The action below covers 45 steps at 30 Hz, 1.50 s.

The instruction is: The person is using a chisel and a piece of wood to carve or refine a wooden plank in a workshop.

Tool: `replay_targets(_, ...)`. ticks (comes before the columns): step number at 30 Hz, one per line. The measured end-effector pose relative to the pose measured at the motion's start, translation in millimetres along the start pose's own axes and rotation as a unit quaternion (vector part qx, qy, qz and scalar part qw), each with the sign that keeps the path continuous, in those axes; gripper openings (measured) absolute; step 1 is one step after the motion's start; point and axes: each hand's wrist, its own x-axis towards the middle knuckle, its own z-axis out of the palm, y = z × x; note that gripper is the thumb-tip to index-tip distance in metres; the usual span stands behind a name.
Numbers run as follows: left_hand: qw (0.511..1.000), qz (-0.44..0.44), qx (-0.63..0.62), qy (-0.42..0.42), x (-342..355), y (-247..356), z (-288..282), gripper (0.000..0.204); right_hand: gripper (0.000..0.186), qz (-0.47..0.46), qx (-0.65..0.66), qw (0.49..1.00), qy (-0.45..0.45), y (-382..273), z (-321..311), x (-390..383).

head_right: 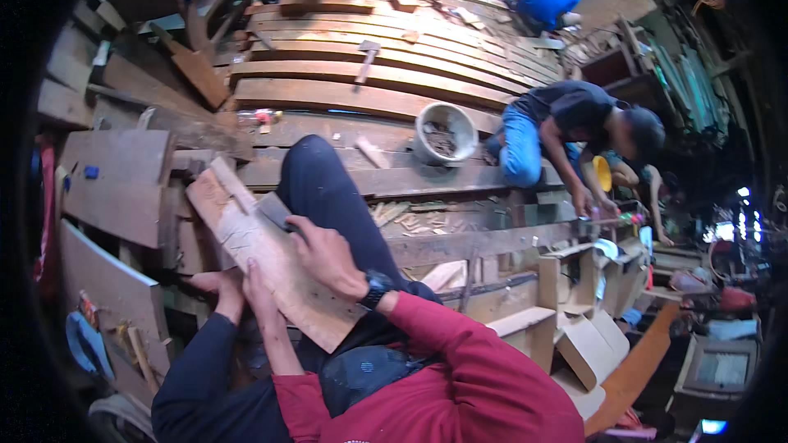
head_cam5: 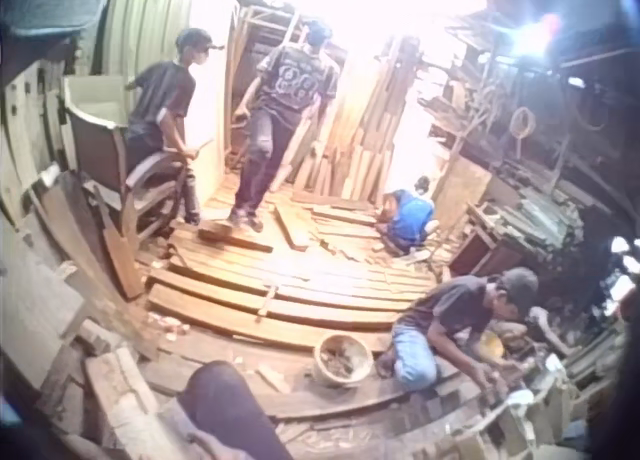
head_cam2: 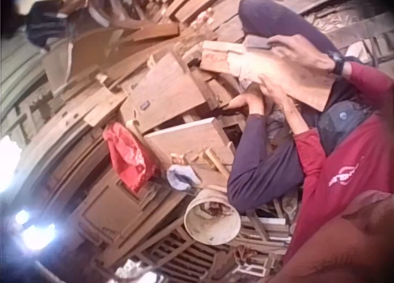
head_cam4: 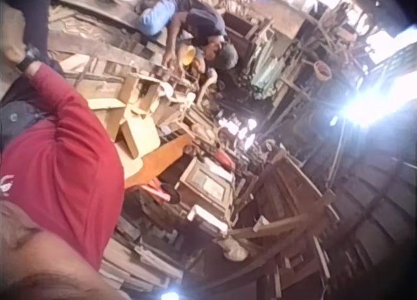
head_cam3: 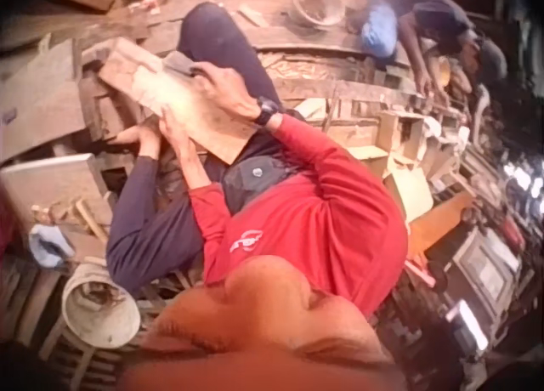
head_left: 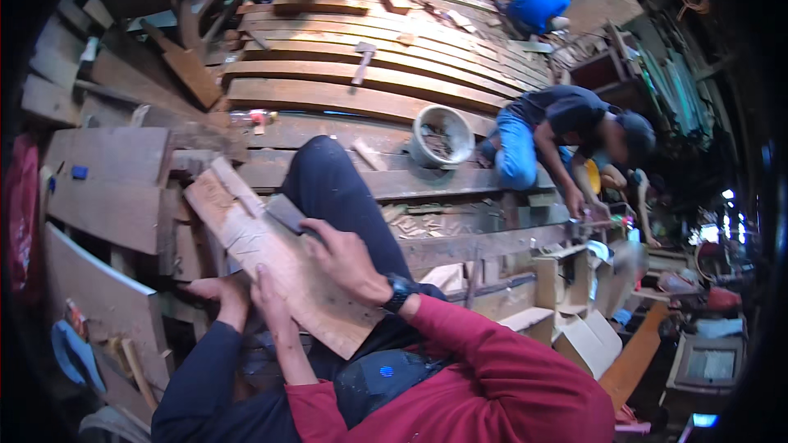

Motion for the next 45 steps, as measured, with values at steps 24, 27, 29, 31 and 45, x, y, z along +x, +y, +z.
replay_targets(24, 0.999, 0.010, -0.032, -0.003, -54.8, 20.0, 28.9, 0.054, 0.029, -0.006, 0.023, 0.999, -0.028, -14.0, -55.7, -5.9)
replay_targets(27, 0.997, 0.028, -0.072, 0.002, -57.1, 8.5, 39.4, 0.049, 0.030, -0.047, -0.023, 0.998, -0.043, -13.6, -70.5, -2.5)
replay_targets(29, 0.996, 0.021, -0.089, 0.001, -59.5, -0.4, 44.0, 0.049, 0.031, -0.081, -0.067, 0.992, -0.066, -19.4, -82.9, -0.6)
replay_targets(31, 0.992, 0.002, -0.125, -0.024, -62.8, -5.4, 46.9, 0.054, 0.031, -0.100, -0.088, 0.988, -0.074, -15.8, -92.0, 0.9)
replay_targets(45, 0.953, -0.112, -0.273, -0.073, -64.9, -22.9, 43.0, 0.059, 0.031, -0.025, -0.135, 0.990, 0.042, 3.2, -62.8, -0.6)
